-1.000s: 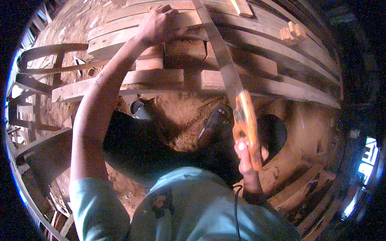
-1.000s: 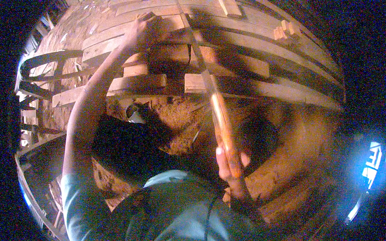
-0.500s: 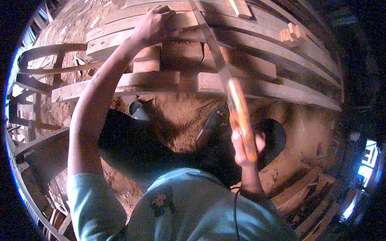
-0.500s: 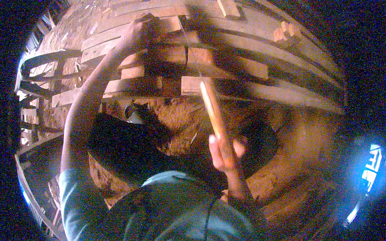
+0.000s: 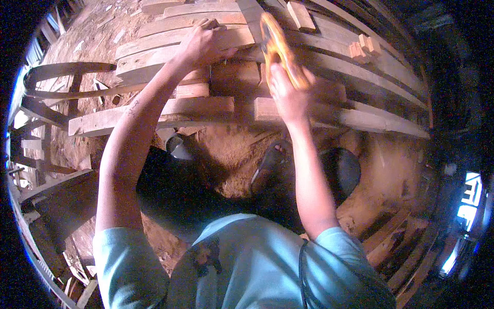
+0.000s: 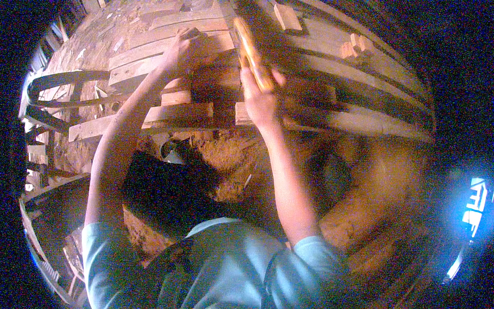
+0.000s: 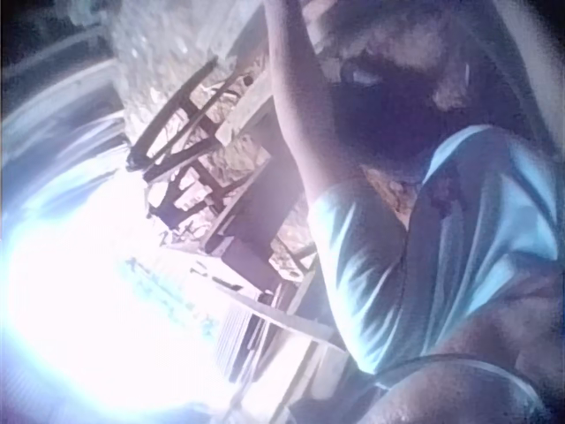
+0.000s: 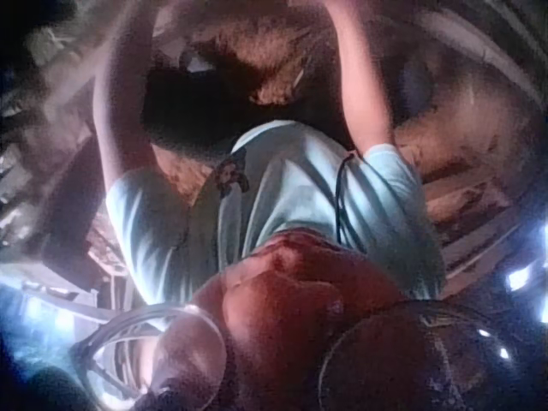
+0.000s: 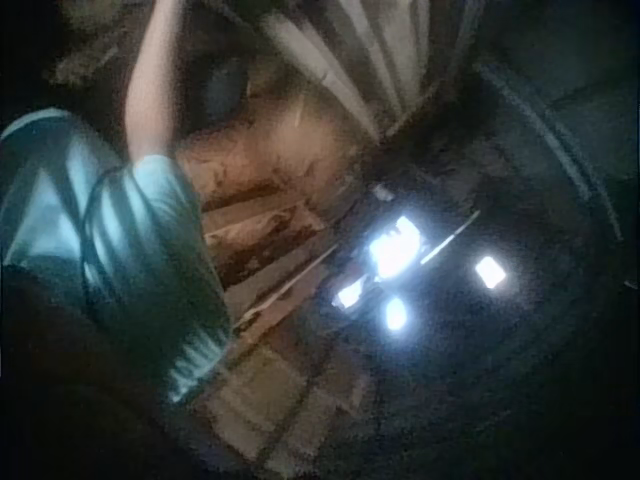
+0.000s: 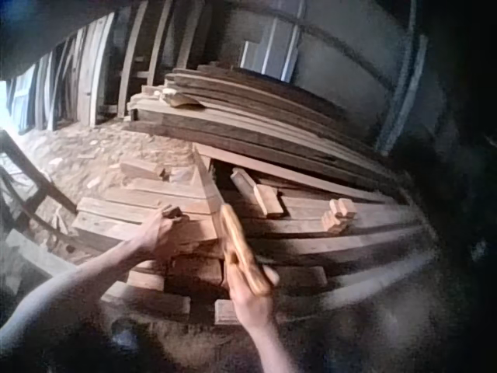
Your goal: The person uses a hand saw to cut a wooden plank placed on a wooden workbench. They hold the plank with the left hand and saw with the right hand, producing sawdust as the cut progresses.
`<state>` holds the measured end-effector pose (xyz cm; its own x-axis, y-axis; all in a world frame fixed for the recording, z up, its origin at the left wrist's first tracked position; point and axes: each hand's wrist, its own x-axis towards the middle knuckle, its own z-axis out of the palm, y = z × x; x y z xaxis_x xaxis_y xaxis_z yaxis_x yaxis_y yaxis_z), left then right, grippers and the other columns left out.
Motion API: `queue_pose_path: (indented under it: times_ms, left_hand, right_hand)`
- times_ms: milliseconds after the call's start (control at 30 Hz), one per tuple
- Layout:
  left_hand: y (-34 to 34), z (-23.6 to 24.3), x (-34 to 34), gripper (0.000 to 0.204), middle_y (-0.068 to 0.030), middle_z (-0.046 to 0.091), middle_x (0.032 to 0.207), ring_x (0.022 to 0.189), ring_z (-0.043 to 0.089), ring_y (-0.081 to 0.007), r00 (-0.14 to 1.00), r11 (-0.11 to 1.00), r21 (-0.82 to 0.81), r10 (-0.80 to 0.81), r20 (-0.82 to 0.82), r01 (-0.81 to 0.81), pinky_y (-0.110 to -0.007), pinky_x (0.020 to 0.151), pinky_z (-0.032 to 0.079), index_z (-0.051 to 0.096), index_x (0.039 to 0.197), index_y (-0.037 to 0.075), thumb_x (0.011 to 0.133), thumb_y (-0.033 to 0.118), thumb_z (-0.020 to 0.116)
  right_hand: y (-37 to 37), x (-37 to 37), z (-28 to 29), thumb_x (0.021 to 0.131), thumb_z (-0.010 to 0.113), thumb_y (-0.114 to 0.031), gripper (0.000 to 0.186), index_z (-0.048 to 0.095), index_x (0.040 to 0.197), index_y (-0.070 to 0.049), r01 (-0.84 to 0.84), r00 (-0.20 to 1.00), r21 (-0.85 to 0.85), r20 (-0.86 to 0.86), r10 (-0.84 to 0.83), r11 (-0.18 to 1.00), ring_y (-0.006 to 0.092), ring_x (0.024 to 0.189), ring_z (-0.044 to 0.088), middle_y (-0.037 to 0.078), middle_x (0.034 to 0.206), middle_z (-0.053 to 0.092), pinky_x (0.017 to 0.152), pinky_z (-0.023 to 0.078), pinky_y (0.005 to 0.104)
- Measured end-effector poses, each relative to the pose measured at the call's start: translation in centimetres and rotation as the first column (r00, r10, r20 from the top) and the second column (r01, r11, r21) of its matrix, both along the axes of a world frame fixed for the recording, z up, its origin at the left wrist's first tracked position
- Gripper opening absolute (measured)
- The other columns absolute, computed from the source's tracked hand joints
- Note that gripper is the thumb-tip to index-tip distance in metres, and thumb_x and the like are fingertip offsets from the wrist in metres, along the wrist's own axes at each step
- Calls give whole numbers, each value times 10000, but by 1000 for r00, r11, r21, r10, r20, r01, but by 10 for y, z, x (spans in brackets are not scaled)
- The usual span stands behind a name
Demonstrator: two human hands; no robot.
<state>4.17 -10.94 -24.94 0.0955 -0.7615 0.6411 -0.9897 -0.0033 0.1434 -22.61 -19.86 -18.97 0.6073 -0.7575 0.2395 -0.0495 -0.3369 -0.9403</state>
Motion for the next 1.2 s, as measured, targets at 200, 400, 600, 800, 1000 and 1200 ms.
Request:
queue_pose_path:
  times_ms: [200,400,600,800,1000,1200]
  left_hand:
    - [-8,-12,18,527,-216,684,1013,1027,654,-395,999,998,53,42,-8,-41,-477,929,548,725,1052,3,822,473,788]
    - [-4,5,11,436,-171,710,888,944,679,-369,979,995,23,94,183,-100,-450,898,555,714,810,24,853,456,757]
    - [0,14,0,480,-168,689,901,957,647,-368,998,999,-9,-47,39,48,-467,912,513,696,902,5,825,469,795]
    - [1,-4,15,522,-194,675,963,980,632,-393,998,997,-38,-69,8,69,-476,909,512,717,1014,5,794,467,822]
    - [-2,7,-2,534,-201,670,996,1009,633,-390,998,999,4,53,-19,-53,-480,902,523,719,1038,5,800,473,819]
    - [2,2,8,493,-183,649,967,988,614,-377,991,997,59,33,129,-41,-477,887,515,697,981,27,782,461,821]
  right_hand:
    - [55,-149,-2,956,710,-67,84,629,939,-51,-18,999,-53,-46,16,998,75,553,524,10,756,613,461,414,239]
    - [72,-253,-20,947,657,-4,70,621,1006,-15,-12,995,-72,-101,4,997,88,544,494,59,787,615,471,387,233]
    - [61,-185,-22,956,694,-55,64,647,927,-23,-27,993,-61,-112,20,998,79,552,512,15,731,605,475,396,250]
    - [34,-29,9,958,732,-124,233,640,767,-27,-80,993,-231,66,98,970,82,565,532,4,637,568,505,411,307]
    - [42,-103,-14,957,724,-85,114,648,884,-40,23,999,159,-41,-17,987,86,584,550,-2,692,585,478,417,257]
    - [72,-248,-6,930,684,-12,87,618,987,-20,-20,1000,130,3,20,991,83,523,475,68,764,603,445,366,235]
